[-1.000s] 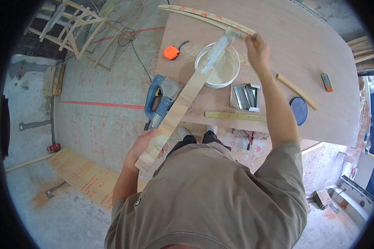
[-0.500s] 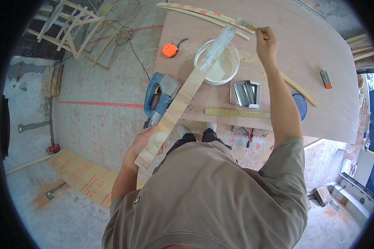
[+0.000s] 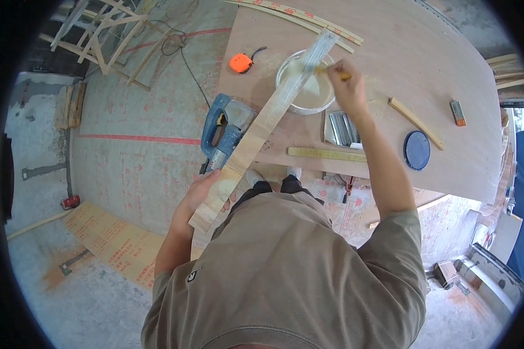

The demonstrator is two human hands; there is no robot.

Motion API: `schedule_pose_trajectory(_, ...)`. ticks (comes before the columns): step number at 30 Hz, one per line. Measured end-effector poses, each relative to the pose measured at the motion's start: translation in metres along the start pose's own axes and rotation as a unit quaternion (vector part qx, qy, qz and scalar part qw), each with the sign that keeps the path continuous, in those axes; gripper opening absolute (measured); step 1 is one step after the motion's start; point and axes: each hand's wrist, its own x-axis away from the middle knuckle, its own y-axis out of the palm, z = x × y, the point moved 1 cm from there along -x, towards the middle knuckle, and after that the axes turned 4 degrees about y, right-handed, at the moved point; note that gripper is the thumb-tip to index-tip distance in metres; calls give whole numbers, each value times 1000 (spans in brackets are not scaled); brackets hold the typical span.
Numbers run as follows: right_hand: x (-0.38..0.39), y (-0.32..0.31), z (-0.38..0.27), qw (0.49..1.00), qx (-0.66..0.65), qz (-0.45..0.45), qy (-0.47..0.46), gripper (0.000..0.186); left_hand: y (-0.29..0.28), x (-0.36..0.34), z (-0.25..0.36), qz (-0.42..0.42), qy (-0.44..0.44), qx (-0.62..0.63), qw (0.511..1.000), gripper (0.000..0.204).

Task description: Cutting, gluing, and nailing a curved wooden piece to a structure in a renovation area.

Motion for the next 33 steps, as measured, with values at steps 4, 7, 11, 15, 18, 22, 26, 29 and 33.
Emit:
schedule_pose_trajectory(4, -4, -1, -4, 992, -35, 113, 47, 15, 0, 1, -5, -11, 15, 2, 1000, 46)
schedule_pose_trajectory(7, 65, 13, -27, 995, 43, -84, 17, 9, 4, 4, -5, 5, 1, 26, 1000, 50)
schedule_pose_trajectory(11, 119, 21, -76, 967, -40, -250, 11, 4, 1, 0, -9, 5, -21, 18, 1000, 53)
schedule_pose_trajectory(15, 64, 13, -37, 997, 16, -69, 24, 10, -1, -5, -13, -5, -16, 35, 999, 55)
schedule_pose_trajectory(18, 30, 5, -13, 998, -8, 53, 29, 13, 0, -10, -13, -3, -13, 30, 999, 54)
schedule_pose_trajectory(22, 76, 13, -28, 998, 58, 16, 1, 10, -1, -12, -14, -25, 28, 31, 999, 53)
schedule_pose_trajectory(26, 124, 2, -71, 988, 19, -155, -5, 7, -4, -18, -17, -49, 29, 33, 998, 52)
schedule_pose_trajectory(29, 109, -13, -73, 999, -9, -30, -20, 7, -1, -24, -15, -46, 27, 50, 997, 51)
schedule_pose_trajectory(33, 52, -20, -48, 994, 90, 32, 58, 14, 12, -49, -1, -83, 42, 102, 990, 49)
